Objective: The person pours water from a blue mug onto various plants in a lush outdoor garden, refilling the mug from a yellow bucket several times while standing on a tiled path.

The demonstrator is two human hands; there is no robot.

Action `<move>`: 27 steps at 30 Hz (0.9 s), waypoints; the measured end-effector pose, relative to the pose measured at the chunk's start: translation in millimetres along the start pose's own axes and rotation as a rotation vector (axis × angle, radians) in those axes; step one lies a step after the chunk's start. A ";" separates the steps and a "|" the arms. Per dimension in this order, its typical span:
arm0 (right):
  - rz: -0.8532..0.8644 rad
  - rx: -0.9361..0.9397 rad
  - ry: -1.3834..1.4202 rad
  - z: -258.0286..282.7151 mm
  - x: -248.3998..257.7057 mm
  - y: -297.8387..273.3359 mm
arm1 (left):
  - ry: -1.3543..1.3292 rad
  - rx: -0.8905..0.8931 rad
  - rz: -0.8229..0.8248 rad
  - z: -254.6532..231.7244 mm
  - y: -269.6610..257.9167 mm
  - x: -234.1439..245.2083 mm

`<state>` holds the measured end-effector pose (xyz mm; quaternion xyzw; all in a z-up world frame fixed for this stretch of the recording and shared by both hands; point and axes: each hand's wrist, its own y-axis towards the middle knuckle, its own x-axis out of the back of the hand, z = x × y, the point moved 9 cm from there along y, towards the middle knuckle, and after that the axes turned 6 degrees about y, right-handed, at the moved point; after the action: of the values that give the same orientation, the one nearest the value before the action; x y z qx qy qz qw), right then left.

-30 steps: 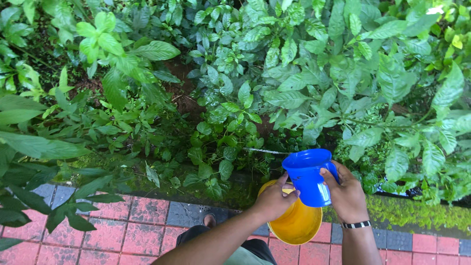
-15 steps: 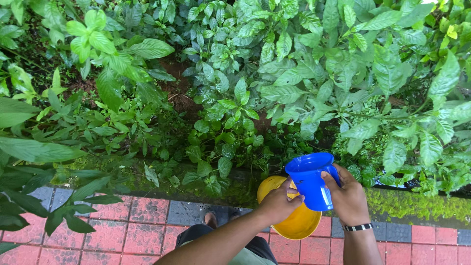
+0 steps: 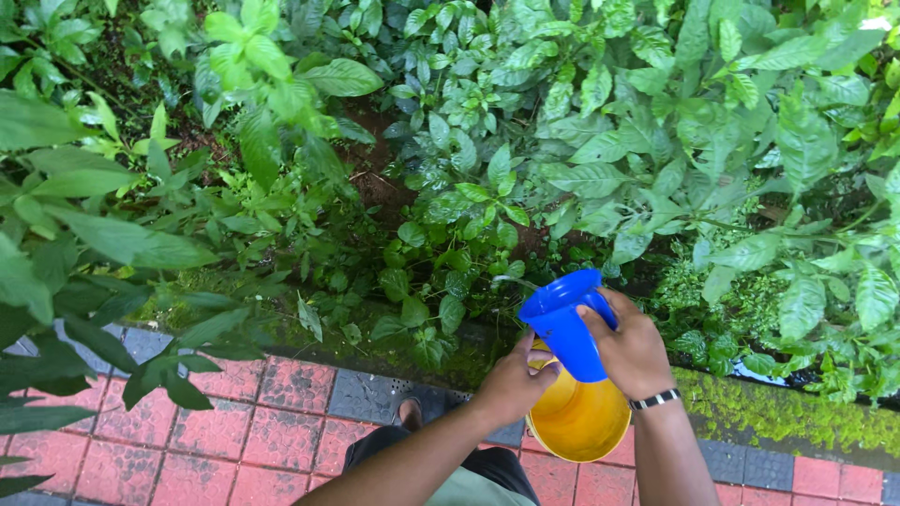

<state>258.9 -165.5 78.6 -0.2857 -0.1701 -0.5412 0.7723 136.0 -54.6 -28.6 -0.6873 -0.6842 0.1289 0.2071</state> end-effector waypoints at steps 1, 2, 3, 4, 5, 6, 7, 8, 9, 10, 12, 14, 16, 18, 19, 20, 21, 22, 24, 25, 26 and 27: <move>0.012 -0.004 -0.026 6.9 -3.8 0.4 | -0.032 0.001 -0.005 0.0 -1.7 1.2; 0.016 -0.004 -0.049 14.0 -6.6 0.4 | -0.064 0.001 -0.010 -0.1 -3.4 2.2; 0.020 -0.005 -0.071 20.9 -9.1 0.5 | -0.085 0.001 -0.026 -0.6 -4.8 3.4; 0.022 -0.006 -0.093 27.5 -12.0 0.8 | -0.106 0.000 -0.042 -1.2 -6.1 4.7; 0.018 0.023 -0.117 36.4 -14.4 1.3 | -0.126 -0.001 -0.057 -1.1 -7.4 7.3; 0.015 0.050 -0.143 43.9 -16.2 0.7 | -0.135 -0.013 -0.069 -1.7 -9.2 9.5; 0.012 0.077 -0.169 50.9 -18.0 0.4 | -0.145 -0.026 -0.080 -2.4 -9.8 11.7; 0.010 0.101 -0.185 56.9 -20.1 -0.6 | -0.153 -0.036 -0.091 -2.3 -11.1 13.8; 0.009 0.124 -0.202 62.4 -21.6 -1.7 | -0.200 -0.042 -0.108 -1.9 -11.6 15.8; 0.002 0.143 -0.217 67.0 -22.4 -4.1 | -0.244 -0.048 -0.120 -2.2 -12.1 16.7; -0.011 0.185 -0.225 75.6 -25.9 -7.3 | -0.320 -0.071 -0.134 -4.8 -13.6 17.1; -0.019 0.253 -0.221 83.9 -25.4 -14.2 | -0.380 -0.105 -0.144 -8.4 -16.9 17.4; -0.020 0.345 -0.205 93.8 -24.2 -23.0 | -0.423 -0.115 -0.146 -10.3 -20.4 13.9; -0.007 0.313 -0.145 89.9 -18.8 -31.2 | -0.443 -0.145 -0.150 -12.3 -23.1 9.4; -0.001 0.297 -0.115 85.2 -14.9 -35.1 | -0.442 -0.169 -0.153 -13.2 -24.3 6.3; -0.011 0.288 -0.088 78.3 -8.7 -40.0 | -0.442 -0.193 -0.149 -14.3 -25.3 0.5; -0.020 0.279 -0.062 68.4 -2.3 -45.4 | -0.432 -0.191 -0.141 -13.2 -24.9 -6.2; -0.028 0.270 -0.036 55.0 4.5 -51.4 | -0.423 -0.188 -0.133 -11.8 -24.6 -13.2; 0.006 0.256 0.270 19.1 15.7 -61.0 | -0.357 -0.175 -0.132 -8.1 -25.0 -27.8; 0.025 0.250 0.423 -3.4 20.0 -64.9 | -0.300 -0.166 -0.138 -5.4 -26.2 -35.7; -0.014 0.185 0.494 -35.4 26.7 -67.8 | -0.243 -0.156 -0.147 -1.9 -27.7 -44.6; -0.053 0.119 0.565 -70.6 32.2 -71.2 | -0.170 -0.135 -0.149 3.4 -29.3 -54.7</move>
<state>200.7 -251.3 60.3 -0.0736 0.0129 -0.6083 0.7902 106.8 -109.2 -23.9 -0.6336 -0.7555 0.1245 0.1106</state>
